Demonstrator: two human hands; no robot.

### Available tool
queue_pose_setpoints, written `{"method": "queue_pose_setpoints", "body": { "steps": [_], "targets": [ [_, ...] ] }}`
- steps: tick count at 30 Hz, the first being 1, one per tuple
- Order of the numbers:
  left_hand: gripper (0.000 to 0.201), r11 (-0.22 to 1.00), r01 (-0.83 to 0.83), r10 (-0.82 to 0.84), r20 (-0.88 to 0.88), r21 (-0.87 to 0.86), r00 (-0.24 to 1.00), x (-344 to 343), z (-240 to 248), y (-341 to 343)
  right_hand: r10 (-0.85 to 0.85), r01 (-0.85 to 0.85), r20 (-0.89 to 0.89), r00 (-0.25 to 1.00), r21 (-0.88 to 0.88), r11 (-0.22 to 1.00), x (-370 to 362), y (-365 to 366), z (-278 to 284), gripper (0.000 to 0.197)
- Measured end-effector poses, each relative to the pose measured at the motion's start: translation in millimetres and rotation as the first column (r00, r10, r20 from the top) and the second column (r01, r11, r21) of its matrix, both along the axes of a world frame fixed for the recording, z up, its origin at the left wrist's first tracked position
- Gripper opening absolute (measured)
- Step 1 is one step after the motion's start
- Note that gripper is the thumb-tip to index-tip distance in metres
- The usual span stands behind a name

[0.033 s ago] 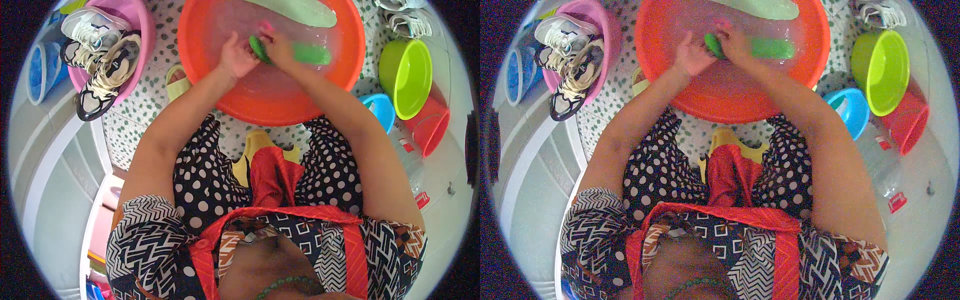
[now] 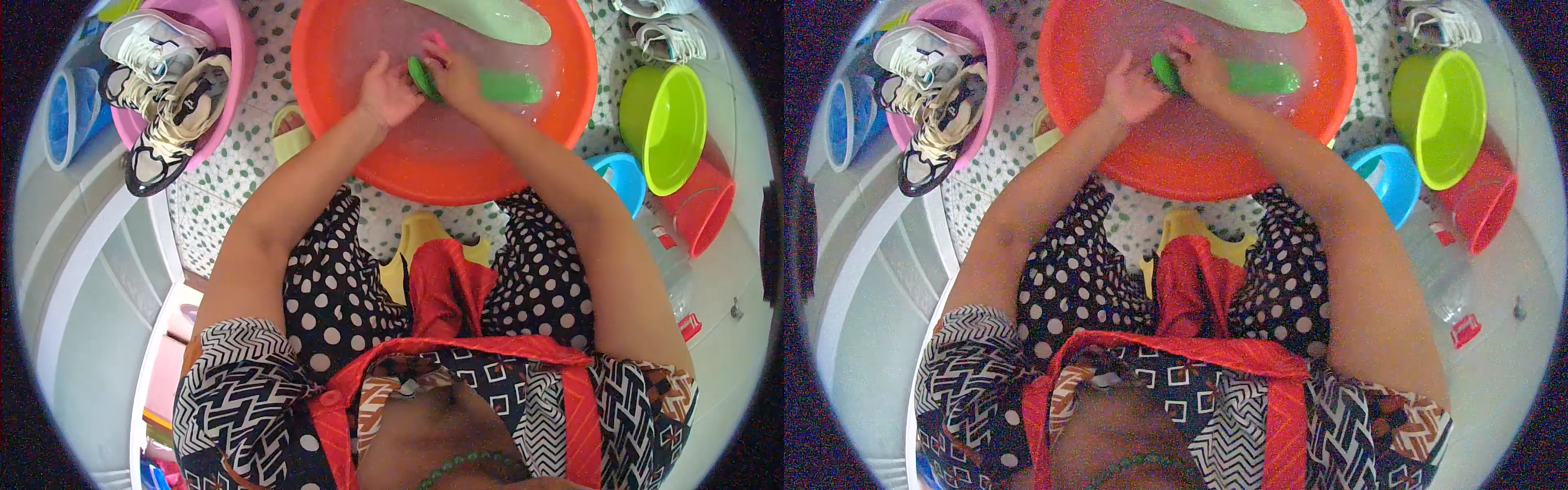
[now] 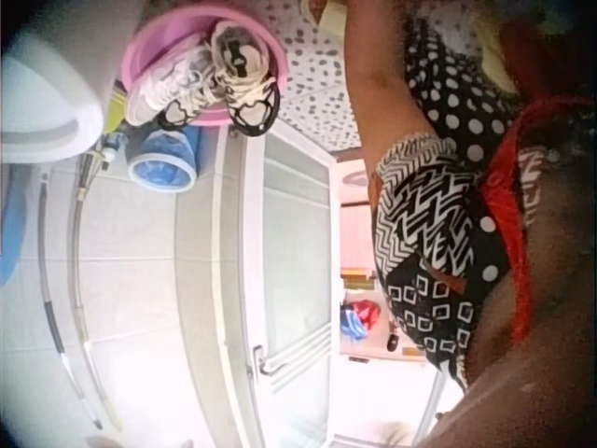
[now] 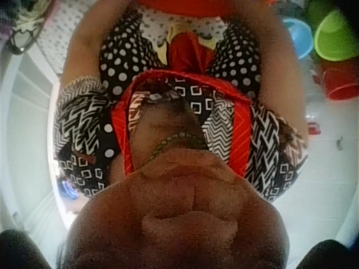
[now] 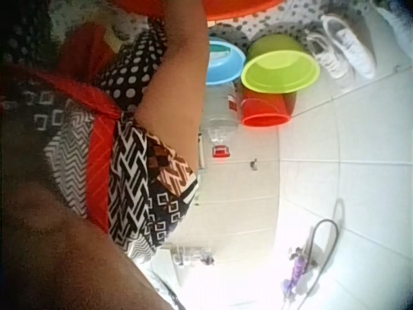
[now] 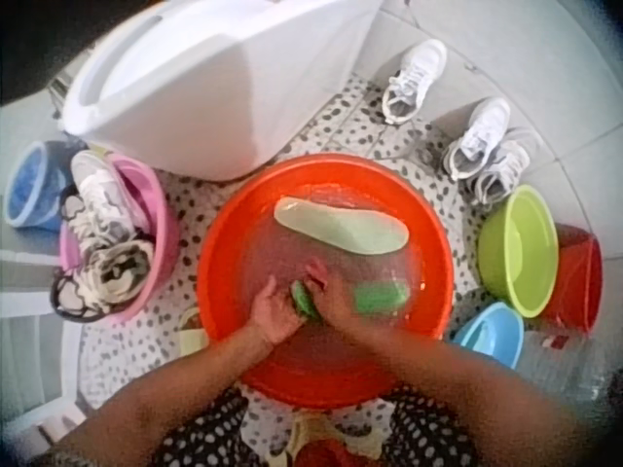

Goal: The person washes a pair of shoes and insoles in basins of soapy water by hand and with a brush, then rinses them with water.

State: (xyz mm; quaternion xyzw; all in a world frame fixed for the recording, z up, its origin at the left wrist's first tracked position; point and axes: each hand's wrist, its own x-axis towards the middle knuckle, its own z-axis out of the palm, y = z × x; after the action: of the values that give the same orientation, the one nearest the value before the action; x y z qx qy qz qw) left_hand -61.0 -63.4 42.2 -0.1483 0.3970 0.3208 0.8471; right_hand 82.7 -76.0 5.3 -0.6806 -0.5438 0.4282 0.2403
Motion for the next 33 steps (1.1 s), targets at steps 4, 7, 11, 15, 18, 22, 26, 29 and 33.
{"method": "queue_pose_setpoints", "body": {
  "steps": [4, 7, 11, 15, 18, 22, 26, 29, 33],
  "targets": [
    [0.059, 0.999, -0.031, 0.030, -0.064, -0.012, 0.997, -13.6, 5.7, 2.9, 0.226, -0.213, 0.261, 0.938, -0.077, 0.974, -32.9, 1.0, 46.0, 0.054],
    [0.052, 0.995, -0.093, 0.090, -0.116, -0.023, 0.989, -16.3, -20.7, -4.5, 0.296, -0.295, 0.249, 0.922, -0.045, 0.955, -31.4, 4.0, 55.5, 0.059],
    [0.045, 0.990, -0.122, 0.112, -0.128, -0.075, 0.985, -22.2, -42.2, -5.7, 0.288, -0.294, 0.110, 0.951, 0.043, 0.955, -24.1, 0.4, 47.1, 0.054],
    [0.046, 0.952, 0.198, -0.146, -0.223, 0.235, 0.964, -23.9, -21.4, -6.8, 0.360, -0.354, -0.054, 0.931, 0.099, 0.930, -37.8, -12.4, 70.0, 0.053],
    [0.046, 0.941, 0.151, -0.158, -0.001, 0.304, 0.987, -35.0, -21.2, -1.2, 0.414, -0.374, -0.158, 0.896, 0.231, 0.898, -57.7, -20.2, 88.4, 0.052],
    [0.046, 0.968, 0.070, -0.141, 0.291, 0.240, 0.946, -44.2, -32.9, 9.0, 0.455, -0.408, -0.210, 0.865, 0.232, 0.883, -67.8, -29.6, 97.4, 0.046],
    [0.046, 0.971, 0.077, -0.159, 0.371, 0.226, 0.915, -43.5, -37.2, 9.9, 0.367, -0.350, -0.231, 0.901, 0.109, 0.930, -53.0, -23.1, 79.9, 0.038],
    [0.047, 0.965, 0.058, -0.166, 0.425, 0.255, 0.890, -46.7, -36.1, 10.1, 0.315, -0.270, -0.238, 0.919, 0.204, 0.941, -50.9, -21.4, 68.5, 0.037],
    [0.048, 0.988, 0.109, -0.142, 0.355, 0.110, 0.924, -30.0, -30.9, 13.8, 0.211, -0.200, -0.077, 0.974, 0.134, 0.971, -23.3, -15.7, 25.4, 0.036]
  ]
}}
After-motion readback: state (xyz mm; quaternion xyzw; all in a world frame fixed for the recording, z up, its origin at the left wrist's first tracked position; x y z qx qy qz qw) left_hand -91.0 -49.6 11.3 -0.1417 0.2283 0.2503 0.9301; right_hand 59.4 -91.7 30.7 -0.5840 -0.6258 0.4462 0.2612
